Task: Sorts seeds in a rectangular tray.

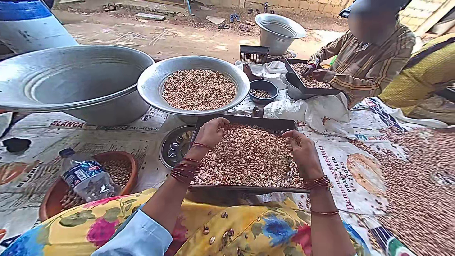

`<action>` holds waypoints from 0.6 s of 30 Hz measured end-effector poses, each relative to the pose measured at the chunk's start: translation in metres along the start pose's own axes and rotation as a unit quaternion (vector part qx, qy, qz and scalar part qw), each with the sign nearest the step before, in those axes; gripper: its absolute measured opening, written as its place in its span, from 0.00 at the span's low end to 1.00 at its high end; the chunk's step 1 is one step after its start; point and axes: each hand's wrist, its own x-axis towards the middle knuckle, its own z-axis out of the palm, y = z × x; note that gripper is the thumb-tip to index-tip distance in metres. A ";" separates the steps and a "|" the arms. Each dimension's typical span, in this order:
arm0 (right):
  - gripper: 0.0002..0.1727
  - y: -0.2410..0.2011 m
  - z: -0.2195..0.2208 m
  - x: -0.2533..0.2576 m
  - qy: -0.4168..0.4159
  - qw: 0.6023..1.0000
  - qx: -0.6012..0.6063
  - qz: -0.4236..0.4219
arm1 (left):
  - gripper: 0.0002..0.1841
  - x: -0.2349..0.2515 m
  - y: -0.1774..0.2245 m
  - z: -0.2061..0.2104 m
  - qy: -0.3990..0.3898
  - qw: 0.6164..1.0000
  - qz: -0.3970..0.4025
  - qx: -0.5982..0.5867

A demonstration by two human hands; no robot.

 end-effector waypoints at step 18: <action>0.17 -0.010 0.017 -0.006 -0.137 0.990 -0.045 -0.010 | 0.09 0.013 -0.004 0.103 0.007 0.950 0.270 0.157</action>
